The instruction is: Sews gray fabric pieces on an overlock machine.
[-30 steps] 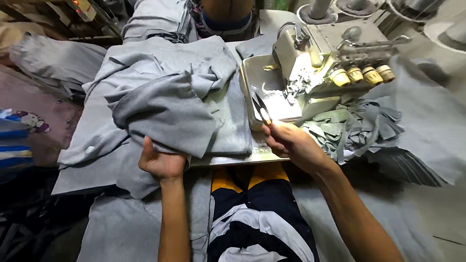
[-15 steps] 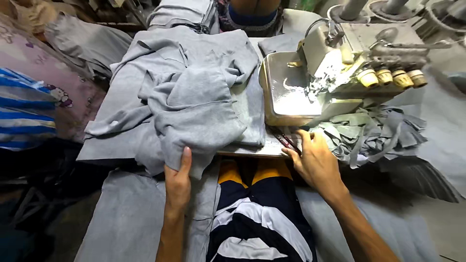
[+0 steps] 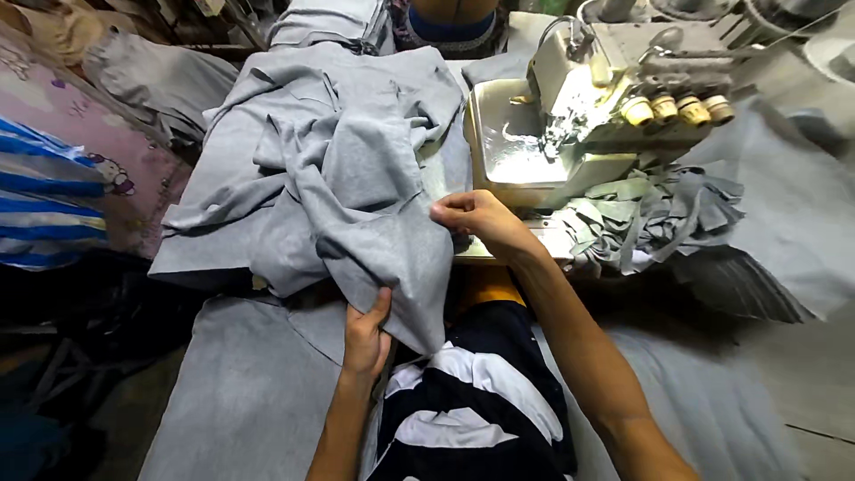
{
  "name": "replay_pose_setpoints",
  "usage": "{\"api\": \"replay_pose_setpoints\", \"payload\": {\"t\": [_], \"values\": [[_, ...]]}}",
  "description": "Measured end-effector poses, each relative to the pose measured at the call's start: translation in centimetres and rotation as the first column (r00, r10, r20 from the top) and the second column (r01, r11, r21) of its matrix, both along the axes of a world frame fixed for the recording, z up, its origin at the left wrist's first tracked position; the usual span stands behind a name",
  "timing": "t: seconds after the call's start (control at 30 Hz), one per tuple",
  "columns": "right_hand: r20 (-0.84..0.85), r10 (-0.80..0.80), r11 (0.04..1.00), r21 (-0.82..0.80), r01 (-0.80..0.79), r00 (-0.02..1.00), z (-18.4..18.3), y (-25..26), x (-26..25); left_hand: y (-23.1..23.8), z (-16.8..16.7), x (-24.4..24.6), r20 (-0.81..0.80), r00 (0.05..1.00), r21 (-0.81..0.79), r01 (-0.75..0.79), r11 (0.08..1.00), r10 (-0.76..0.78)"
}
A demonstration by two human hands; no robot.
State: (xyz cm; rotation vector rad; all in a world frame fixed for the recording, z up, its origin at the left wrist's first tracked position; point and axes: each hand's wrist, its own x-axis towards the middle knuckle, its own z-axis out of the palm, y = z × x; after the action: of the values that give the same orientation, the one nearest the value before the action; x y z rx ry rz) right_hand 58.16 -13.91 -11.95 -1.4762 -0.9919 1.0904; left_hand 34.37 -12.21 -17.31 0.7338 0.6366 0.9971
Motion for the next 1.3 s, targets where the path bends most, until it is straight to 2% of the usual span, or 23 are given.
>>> {"api": "replay_pose_setpoints", "payload": {"t": [0.13,0.33,0.47,0.63,0.73,0.8,0.87,0.9,0.93,1.0,1.03,1.07,1.1,1.13,1.17,1.2,1.23,1.27,1.3], "values": [[0.060,-0.096,0.995,-0.025,0.097,0.994,-0.6,-2.9,-1.3,-0.1,-2.1,-1.4,-0.162,0.986,0.041,-0.026,0.999,0.032],[0.039,-0.229,0.971,-0.059,0.231,0.973,-4.4,-7.3,-2.8,-0.5,-4.3,-2.5,-0.206,0.978,-0.032,0.016,0.999,-0.022],[0.088,-0.361,0.928,-0.064,0.367,0.928,-7.0,-8.5,-3.6,-0.8,-5.8,-3.2,-0.246,0.968,-0.039,0.044,0.998,-0.052],[0.288,-0.414,0.895,-0.045,0.444,0.864,-9.1,-8.8,-3.3,-1.2,-6.4,-3.8,-0.247,0.963,-0.025,0.100,0.995,-0.104],[0.622,-0.359,0.883,-0.014,0.468,0.696,-8.1,-9.4,-3.8,-1.7,-5.9,-3.3,-0.346,0.934,0.158,0.153,0.976,-0.091],[0.709,-0.357,0.916,0.136,0.378,0.608,-5.5,-10.1,-5.3,-2.8,-4.2,-2.1,-0.490,0.870,0.335,0.252,0.908,-0.061],[0.732,-0.293,0.956,0.227,0.185,0.615,-2.0,-10.1,-7.5,-4.2,-2.2,-1.1,-0.641,0.767,0.479,0.442,0.758,-0.042],[0.776,-0.248,0.967,0.235,0.100,0.580,-0.4,-9.9,-8.6,-4.7,-1.4,-0.7,-0.669,0.743,0.551,0.521,0.652,-0.029],[0.841,-0.211,0.976,0.213,0.053,0.499,0.8,-9.5,-9.3,-4.9,-0.4,-0.2,-0.677,0.735,0.611,0.591,0.528,-0.040],[0.922,-0.177,0.983,0.179,0.028,0.344,2.7,-8.6,-8.6,-3.5,0.4,1.9,-0.682,0.728,0.696,0.676,0.240,-0.071],[0.943,-0.163,0.986,0.166,0.014,0.291,3.7,-8.0,-7.3,-2.4,0.6,2.8,-0.692,0.714,0.701,0.699,0.141,-0.103],[0.954,-0.153,0.987,0.162,-0.013,0.257,4.6,-7.5,-5.8,-1.2,0.8,2.9,-0.695,0.706,0.702,0.707,0.086,-0.139],[0.960,-0.144,0.986,0.158,-0.043,0.241,5.7,-7.3,-4.4,-0.1,1.2,2.6,-0.656,0.737,0.733,0.674,0.093,-0.162],[0.961,-0.137,0.985,0.158,-0.072,0.239,6.8,-7.2,-3.2,0.8,1.8,2.1,-0.593,0.789,0.773,0.614,0.159,-0.162],[0.956,-0.134,0.980,0.166,-0.105,0.261,8.0,-7.2,-2.1,1.7,2.4,1.6,-0.530,0.842,0.808,0.537,0.241,-0.098],[0.937,-0.128,0.974,0.181,-0.139,0.326,9.2,-7.4,-1.0,2.4,3.0,1.2,-0.500,0.863,0.838,0.462,0.290,0.070],[0.903,-0.117,0.965,0.201,-0.167,0.412,10.4,-7.5,0.4,3.2,3.1,1.0,-0.489,0.814,0.866,0.410,0.286,0.313],[0.852,-0.118,0.953,0.242,-0.184,0.510,11.6,-7.6,2.3,4.3,2.9,0.9,-0.488,0.692,0.872,0.416,0.258,0.533],[0.790,-0.131,0.940,0.291,-0.179,0.599,12.9,-7.8,4.5,5.6,2.2,0.8,-0.509,0.555,0.846,0.464,0.263,0.658]]}}
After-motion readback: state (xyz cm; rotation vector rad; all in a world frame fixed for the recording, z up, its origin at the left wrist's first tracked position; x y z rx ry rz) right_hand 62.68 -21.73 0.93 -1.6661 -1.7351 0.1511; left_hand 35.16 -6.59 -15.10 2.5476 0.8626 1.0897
